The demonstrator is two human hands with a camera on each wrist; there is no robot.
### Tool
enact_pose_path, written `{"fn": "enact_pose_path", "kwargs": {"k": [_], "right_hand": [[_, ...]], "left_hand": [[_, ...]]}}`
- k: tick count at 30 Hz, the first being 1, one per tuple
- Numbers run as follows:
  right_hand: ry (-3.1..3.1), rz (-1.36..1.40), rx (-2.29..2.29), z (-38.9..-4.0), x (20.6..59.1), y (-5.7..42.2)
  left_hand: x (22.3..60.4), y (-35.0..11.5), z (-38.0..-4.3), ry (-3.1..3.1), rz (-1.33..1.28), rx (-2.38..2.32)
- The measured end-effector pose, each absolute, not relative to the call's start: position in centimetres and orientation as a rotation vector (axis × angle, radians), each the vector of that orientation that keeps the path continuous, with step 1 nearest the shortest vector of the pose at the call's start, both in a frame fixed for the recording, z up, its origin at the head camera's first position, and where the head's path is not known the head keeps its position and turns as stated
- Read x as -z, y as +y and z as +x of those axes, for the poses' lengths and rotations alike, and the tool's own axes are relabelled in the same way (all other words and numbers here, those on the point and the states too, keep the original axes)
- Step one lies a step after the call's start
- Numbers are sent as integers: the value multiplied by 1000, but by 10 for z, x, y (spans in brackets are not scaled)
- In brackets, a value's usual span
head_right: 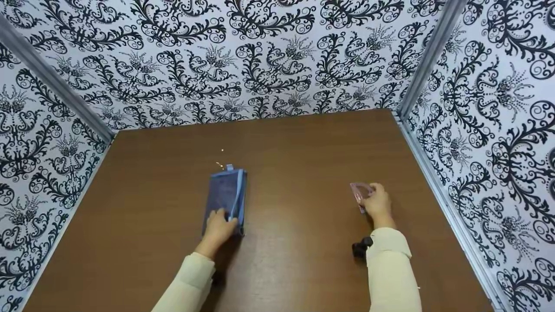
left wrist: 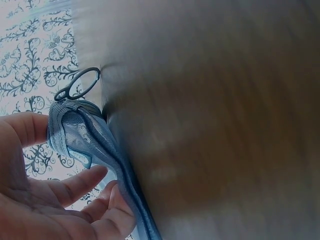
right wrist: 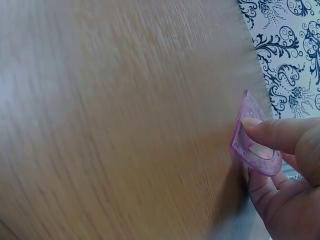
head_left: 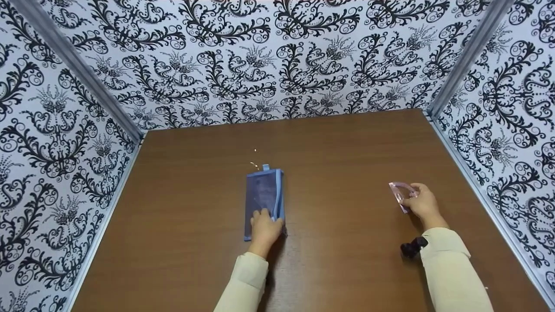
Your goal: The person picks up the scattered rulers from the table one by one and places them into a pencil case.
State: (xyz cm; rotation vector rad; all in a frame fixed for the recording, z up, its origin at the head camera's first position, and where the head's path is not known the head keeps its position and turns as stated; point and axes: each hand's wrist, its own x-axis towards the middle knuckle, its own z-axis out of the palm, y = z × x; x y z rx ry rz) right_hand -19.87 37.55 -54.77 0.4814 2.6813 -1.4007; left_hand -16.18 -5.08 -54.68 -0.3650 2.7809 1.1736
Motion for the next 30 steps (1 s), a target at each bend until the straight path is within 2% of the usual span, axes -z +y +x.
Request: {"fn": "enact_pose_path", "kwargs": {"k": [30], "right_hand": [[2866, 438, 1233, -197, 549, 370]], "left_hand": [[547, -52, -161, 2801, -336, -1212]]}}
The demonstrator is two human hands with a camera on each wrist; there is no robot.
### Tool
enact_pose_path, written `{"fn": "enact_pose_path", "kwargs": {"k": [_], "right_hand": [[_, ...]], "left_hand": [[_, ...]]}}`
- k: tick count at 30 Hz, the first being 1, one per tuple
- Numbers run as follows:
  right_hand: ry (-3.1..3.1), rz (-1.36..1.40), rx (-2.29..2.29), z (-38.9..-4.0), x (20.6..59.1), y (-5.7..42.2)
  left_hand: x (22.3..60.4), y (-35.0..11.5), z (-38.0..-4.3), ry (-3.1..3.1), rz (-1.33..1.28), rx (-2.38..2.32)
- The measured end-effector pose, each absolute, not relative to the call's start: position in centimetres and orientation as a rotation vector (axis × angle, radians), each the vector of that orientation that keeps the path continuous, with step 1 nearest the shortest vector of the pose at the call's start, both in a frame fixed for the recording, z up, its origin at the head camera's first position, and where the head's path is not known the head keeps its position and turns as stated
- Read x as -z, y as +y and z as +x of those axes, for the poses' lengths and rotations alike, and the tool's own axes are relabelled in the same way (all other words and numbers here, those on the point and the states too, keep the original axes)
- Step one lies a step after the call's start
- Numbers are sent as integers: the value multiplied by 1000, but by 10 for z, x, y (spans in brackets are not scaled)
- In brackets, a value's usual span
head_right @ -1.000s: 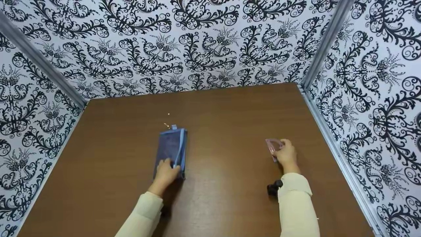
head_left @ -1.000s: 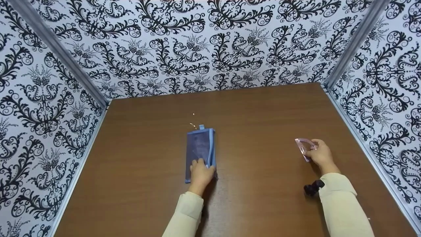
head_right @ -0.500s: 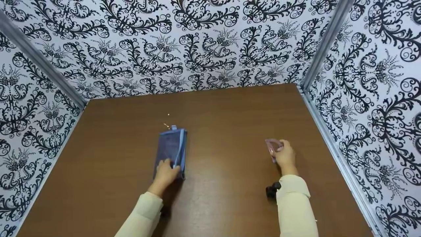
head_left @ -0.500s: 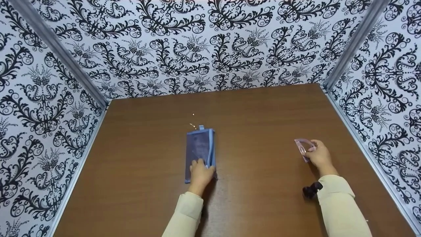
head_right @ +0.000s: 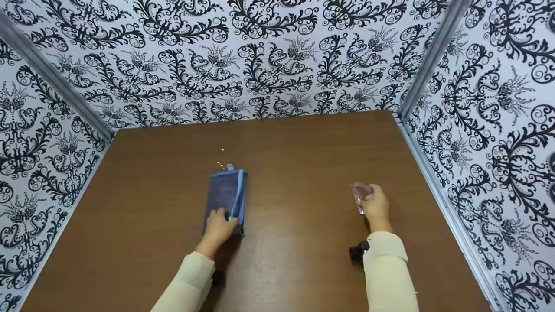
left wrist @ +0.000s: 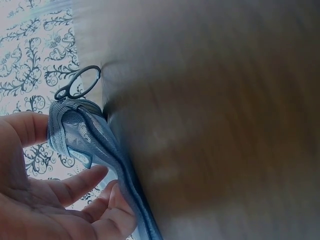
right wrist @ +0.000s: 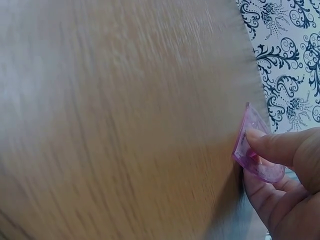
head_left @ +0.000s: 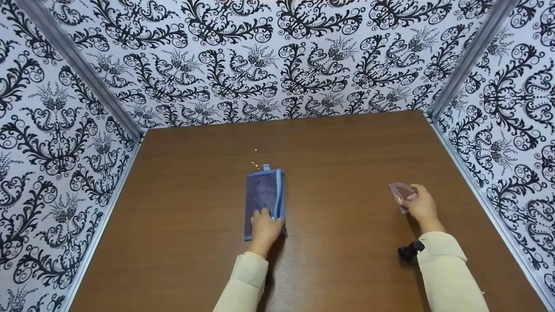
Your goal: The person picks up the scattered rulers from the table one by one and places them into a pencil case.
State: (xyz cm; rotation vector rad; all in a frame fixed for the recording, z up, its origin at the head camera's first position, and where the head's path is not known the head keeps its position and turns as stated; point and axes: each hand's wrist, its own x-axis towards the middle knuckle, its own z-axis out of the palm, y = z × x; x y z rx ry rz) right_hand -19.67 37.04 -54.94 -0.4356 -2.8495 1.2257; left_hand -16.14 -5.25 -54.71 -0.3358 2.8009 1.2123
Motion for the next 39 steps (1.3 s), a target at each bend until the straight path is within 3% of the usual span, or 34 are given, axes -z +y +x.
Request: {"fn": "enact_pose_path", "kwargs": {"k": [39], "right_hand": [[-2537, -428, -1650, -215, 546, 306]], "left_hand": [[544, -49, -160, 2814, -354, -1197]]}}
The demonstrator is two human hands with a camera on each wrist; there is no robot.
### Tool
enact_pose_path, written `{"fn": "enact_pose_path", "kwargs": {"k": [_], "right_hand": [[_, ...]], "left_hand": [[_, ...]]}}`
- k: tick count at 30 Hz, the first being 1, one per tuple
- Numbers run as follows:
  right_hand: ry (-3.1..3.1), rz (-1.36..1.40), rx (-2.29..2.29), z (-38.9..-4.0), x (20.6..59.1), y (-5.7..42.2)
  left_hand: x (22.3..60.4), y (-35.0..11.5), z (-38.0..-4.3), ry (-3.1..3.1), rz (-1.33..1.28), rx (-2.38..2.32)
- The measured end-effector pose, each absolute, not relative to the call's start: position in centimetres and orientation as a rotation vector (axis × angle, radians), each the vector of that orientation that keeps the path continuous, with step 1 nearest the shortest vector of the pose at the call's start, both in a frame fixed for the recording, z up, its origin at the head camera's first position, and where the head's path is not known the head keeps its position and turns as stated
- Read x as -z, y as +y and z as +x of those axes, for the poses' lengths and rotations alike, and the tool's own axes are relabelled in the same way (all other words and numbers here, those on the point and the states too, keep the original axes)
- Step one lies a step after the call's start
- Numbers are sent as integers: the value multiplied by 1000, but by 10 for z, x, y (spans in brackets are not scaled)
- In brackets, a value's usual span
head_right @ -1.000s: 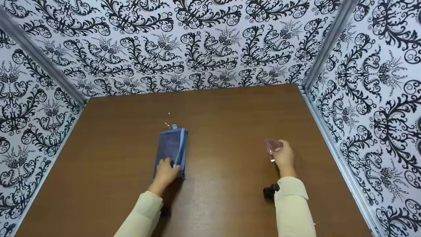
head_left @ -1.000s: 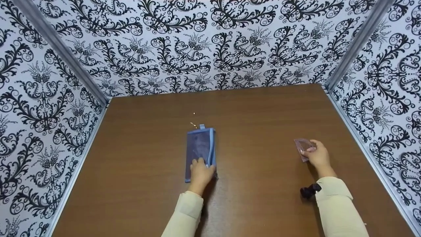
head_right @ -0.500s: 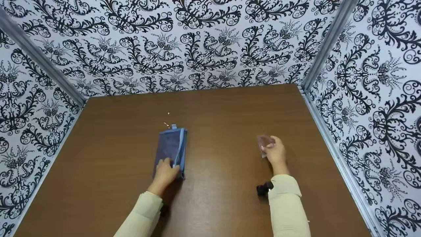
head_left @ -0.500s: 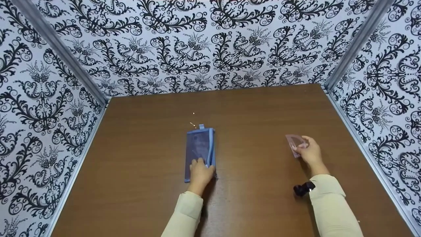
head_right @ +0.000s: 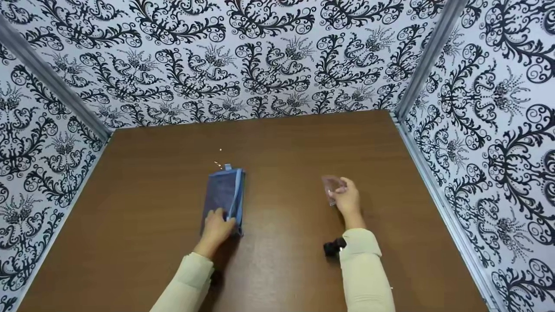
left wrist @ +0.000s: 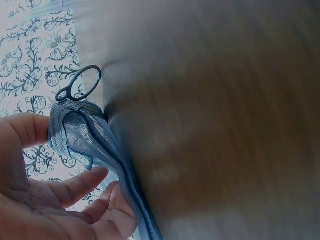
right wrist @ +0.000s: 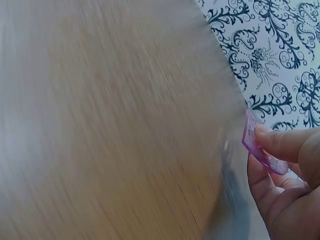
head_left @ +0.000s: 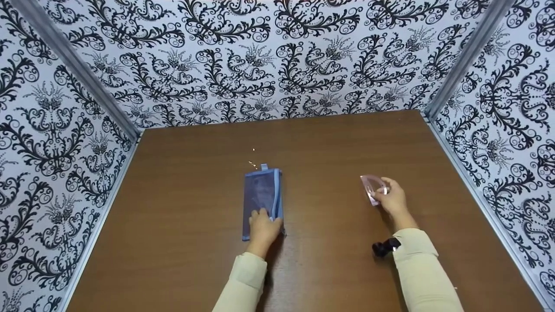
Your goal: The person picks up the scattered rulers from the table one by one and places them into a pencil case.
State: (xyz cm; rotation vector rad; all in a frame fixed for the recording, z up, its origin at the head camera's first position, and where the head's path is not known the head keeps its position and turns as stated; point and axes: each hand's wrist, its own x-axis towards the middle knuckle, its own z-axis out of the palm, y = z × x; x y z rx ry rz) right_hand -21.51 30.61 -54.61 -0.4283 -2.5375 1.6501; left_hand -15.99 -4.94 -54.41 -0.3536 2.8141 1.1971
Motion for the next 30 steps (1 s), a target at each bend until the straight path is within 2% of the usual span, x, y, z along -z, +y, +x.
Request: {"fn": "enact_pose_path", "kwargs": {"k": [16, 30], "right_hand": [[-2475, -452, -1815, -218, 546, 281], [-2504, -394, -1760, -223, 551, 263]], "left_hand": [[546, -49, -161, 2828, -356, -1200], [546, -49, -160, 2822, -353, -1201]]}}
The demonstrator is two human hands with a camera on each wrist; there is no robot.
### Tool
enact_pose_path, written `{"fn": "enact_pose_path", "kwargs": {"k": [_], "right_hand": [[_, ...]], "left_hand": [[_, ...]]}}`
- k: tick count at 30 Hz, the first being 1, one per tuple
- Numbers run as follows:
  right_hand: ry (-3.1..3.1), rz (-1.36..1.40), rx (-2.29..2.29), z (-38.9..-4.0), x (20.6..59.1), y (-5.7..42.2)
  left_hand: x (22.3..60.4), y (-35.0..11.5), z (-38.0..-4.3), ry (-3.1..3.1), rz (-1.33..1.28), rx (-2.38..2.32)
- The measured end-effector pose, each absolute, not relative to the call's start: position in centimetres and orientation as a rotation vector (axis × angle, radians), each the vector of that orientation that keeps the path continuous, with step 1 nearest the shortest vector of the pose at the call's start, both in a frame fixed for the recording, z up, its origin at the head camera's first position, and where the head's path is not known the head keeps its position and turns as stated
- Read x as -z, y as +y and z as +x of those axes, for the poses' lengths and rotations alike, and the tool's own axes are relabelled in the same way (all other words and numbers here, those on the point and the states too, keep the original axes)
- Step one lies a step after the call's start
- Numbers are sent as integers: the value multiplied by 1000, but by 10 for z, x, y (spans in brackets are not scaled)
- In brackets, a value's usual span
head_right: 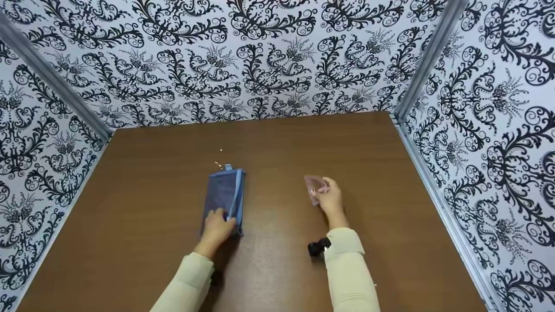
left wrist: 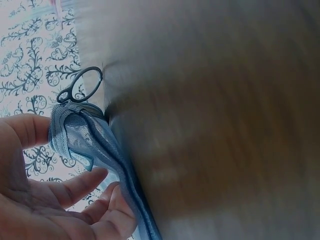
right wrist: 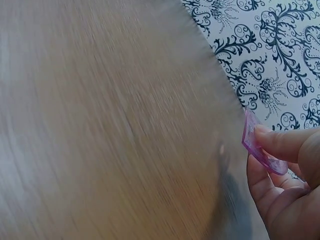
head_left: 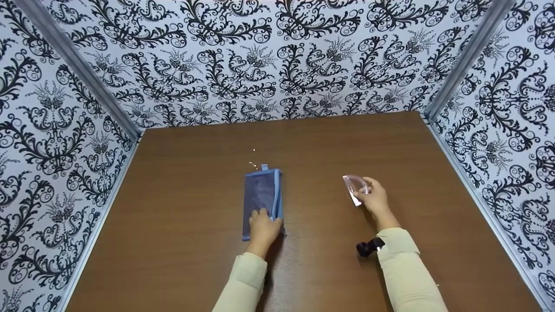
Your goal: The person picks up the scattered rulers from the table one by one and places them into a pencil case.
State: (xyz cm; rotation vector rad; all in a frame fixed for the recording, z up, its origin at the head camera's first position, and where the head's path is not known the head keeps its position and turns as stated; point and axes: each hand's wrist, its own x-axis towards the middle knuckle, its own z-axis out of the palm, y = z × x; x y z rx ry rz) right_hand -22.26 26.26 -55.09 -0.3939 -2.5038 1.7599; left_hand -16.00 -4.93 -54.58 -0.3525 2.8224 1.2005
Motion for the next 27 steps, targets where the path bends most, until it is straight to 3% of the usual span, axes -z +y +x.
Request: {"fn": "enact_pose_path", "kwargs": {"k": [27], "right_hand": [[-2467, -363, -1884, -231, 551, 216]], "left_hand": [[544, -50, -159, 2812, -351, -1209]]}}
